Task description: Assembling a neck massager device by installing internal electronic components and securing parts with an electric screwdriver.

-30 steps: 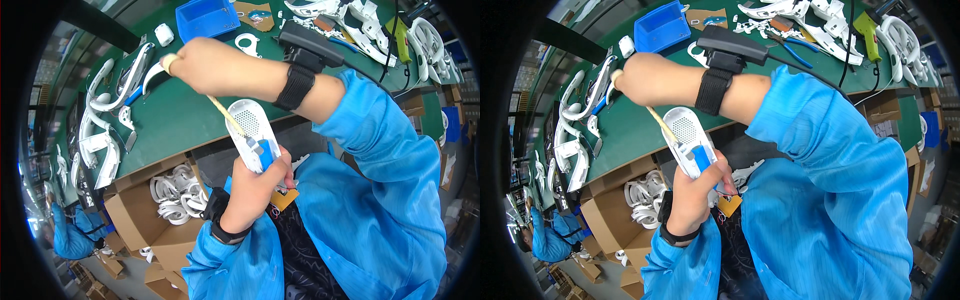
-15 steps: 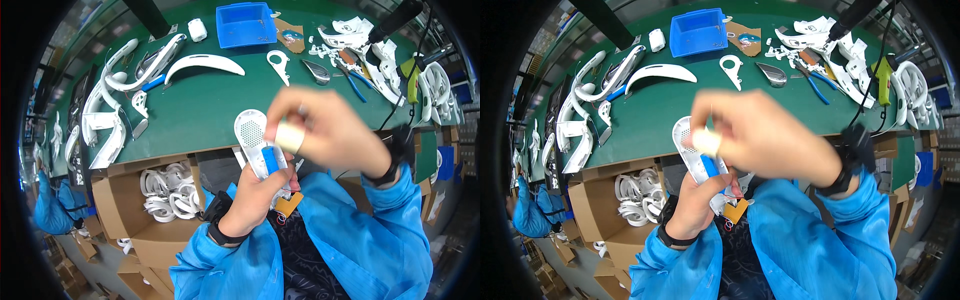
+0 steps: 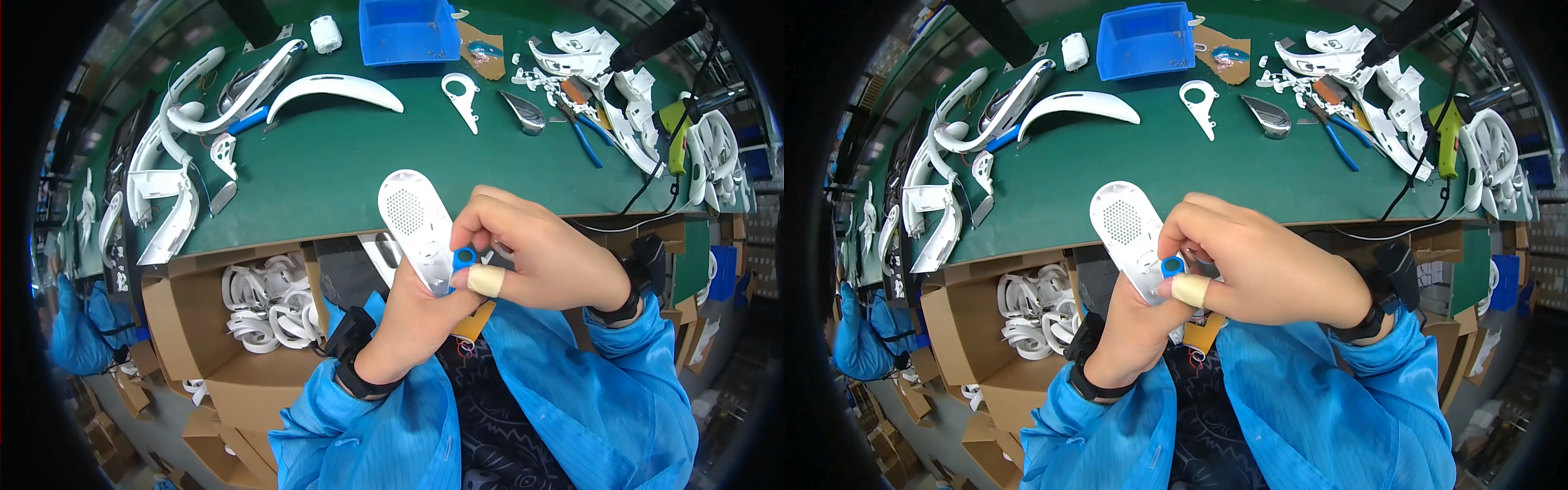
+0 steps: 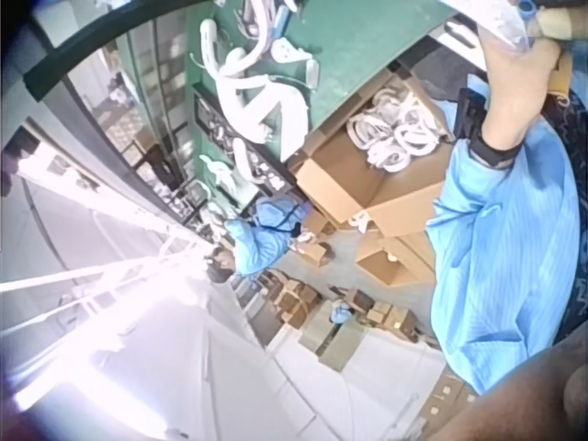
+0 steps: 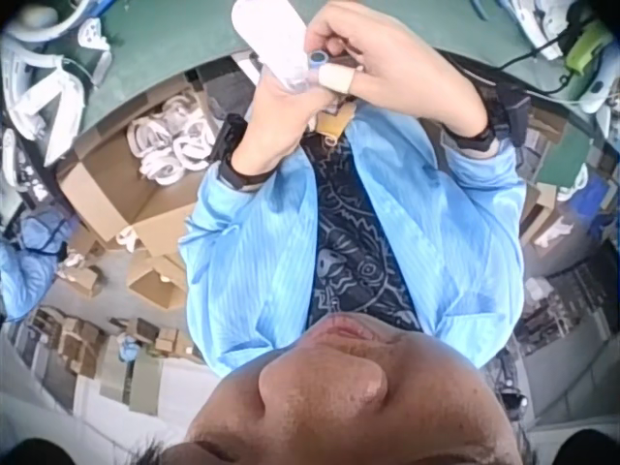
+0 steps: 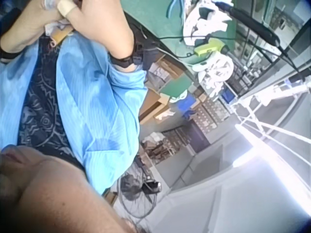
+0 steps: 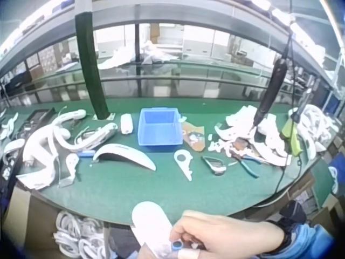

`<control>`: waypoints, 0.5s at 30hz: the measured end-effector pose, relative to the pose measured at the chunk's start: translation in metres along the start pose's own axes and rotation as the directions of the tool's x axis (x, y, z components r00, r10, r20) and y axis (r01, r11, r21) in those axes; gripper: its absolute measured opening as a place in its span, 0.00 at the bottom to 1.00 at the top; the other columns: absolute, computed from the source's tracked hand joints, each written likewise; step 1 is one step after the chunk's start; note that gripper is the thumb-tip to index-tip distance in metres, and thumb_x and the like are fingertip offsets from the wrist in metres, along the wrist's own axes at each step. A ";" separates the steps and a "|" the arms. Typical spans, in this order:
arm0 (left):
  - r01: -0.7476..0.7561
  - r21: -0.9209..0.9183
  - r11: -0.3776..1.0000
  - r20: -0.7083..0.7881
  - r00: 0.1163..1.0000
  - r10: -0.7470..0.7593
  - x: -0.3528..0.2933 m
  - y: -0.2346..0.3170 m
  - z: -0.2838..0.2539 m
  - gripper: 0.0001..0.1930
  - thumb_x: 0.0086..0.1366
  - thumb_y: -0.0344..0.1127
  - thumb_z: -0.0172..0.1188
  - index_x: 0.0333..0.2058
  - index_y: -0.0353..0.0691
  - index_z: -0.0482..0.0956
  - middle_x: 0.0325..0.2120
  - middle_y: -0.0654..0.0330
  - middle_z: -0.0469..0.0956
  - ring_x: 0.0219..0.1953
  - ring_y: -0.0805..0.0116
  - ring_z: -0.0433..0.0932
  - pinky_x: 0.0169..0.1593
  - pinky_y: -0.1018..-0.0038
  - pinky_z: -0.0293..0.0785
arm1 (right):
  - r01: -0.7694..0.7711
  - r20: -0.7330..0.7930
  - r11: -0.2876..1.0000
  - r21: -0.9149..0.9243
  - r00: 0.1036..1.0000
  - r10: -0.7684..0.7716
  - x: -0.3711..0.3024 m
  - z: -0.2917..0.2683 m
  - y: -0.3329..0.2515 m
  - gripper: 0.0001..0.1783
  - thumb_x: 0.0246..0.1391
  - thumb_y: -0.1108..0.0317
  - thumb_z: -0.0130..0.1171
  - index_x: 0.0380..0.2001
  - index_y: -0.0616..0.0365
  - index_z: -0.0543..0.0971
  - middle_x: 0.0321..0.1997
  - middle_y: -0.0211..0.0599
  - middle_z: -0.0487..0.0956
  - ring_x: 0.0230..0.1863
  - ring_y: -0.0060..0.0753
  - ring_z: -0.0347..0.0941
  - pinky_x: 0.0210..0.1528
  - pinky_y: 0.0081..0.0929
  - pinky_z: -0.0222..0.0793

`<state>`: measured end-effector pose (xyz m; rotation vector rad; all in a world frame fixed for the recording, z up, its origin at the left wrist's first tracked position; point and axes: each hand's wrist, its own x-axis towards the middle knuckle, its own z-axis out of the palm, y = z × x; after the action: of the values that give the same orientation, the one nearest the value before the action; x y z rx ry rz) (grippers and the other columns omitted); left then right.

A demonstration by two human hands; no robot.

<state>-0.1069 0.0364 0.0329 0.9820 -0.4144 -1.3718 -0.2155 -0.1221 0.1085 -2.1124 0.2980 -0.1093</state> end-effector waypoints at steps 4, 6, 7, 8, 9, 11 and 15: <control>-0.024 -0.103 0.994 -0.078 0.997 0.016 -0.004 0.012 0.007 0.26 0.66 0.25 0.67 0.60 0.34 0.67 0.41 0.63 0.79 0.47 0.72 0.80 0.54 0.72 0.77 | -0.031 -0.024 0.983 0.181 0.999 0.036 -0.010 -0.011 0.000 0.15 0.54 0.68 0.71 0.42 0.59 0.78 0.37 0.34 0.78 0.34 0.30 0.74 0.36 0.29 0.70; -0.047 -0.192 0.980 -0.093 0.995 0.030 -0.007 0.015 0.007 0.28 0.67 0.27 0.67 0.62 0.33 0.65 0.41 0.61 0.79 0.46 0.71 0.81 0.53 0.70 0.78 | -0.065 -0.084 0.925 0.375 0.991 0.104 -0.021 -0.013 0.011 0.16 0.53 0.71 0.73 0.43 0.59 0.79 0.38 0.28 0.80 0.30 0.16 0.70 0.32 0.19 0.63; -0.097 -0.220 0.971 -0.104 0.992 0.076 -0.007 0.014 0.002 0.28 0.68 0.27 0.66 0.63 0.33 0.65 0.40 0.60 0.79 0.45 0.69 0.81 0.52 0.69 0.78 | -0.087 -0.094 0.877 0.472 0.985 0.148 -0.026 -0.017 0.012 0.16 0.54 0.73 0.72 0.44 0.61 0.79 0.39 0.30 0.81 0.31 0.15 0.72 0.32 0.17 0.64; -0.148 -0.247 0.958 -0.118 0.985 0.122 -0.008 0.013 -0.003 0.27 0.69 0.27 0.64 0.64 0.33 0.65 0.40 0.59 0.79 0.44 0.68 0.81 0.52 0.67 0.78 | -0.104 -0.096 0.819 0.565 0.977 0.191 -0.029 -0.020 0.012 0.16 0.55 0.74 0.71 0.45 0.62 0.78 0.41 0.32 0.81 0.32 0.13 0.73 0.33 0.15 0.64; -0.232 -0.268 0.935 -0.143 0.969 0.199 -0.009 0.006 -0.007 0.23 0.71 0.27 0.61 0.61 0.32 0.66 0.38 0.57 0.78 0.42 0.65 0.82 0.51 0.66 0.78 | 0.034 -0.192 0.736 0.677 0.973 0.131 -0.030 -0.013 0.017 0.16 0.56 0.76 0.68 0.47 0.65 0.76 0.44 0.39 0.82 0.38 0.17 0.78 0.38 0.14 0.71; -0.255 -0.196 0.947 -0.171 0.960 0.223 -0.013 0.008 -0.008 0.22 0.71 0.27 0.61 0.60 0.35 0.66 0.38 0.57 0.78 0.42 0.65 0.80 0.50 0.63 0.78 | 0.030 -0.179 0.673 0.739 0.972 0.153 -0.039 -0.015 0.035 0.17 0.58 0.77 0.66 0.49 0.65 0.75 0.46 0.44 0.82 0.44 0.28 0.81 0.48 0.24 0.78; -0.413 0.017 0.910 -0.148 0.900 0.411 -0.035 0.008 -0.009 0.22 0.68 0.26 0.59 0.59 0.36 0.65 0.40 0.54 0.75 0.43 0.62 0.78 0.49 0.59 0.79 | -0.050 -0.134 0.587 0.808 0.955 0.266 -0.042 0.006 0.041 0.16 0.59 0.76 0.64 0.50 0.64 0.74 0.47 0.45 0.81 0.47 0.32 0.81 0.52 0.31 0.79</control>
<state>-0.1022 0.0715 0.0446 0.9140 -0.4686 -0.9104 -0.2615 -0.1271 0.0718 -1.1448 0.4801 -0.3341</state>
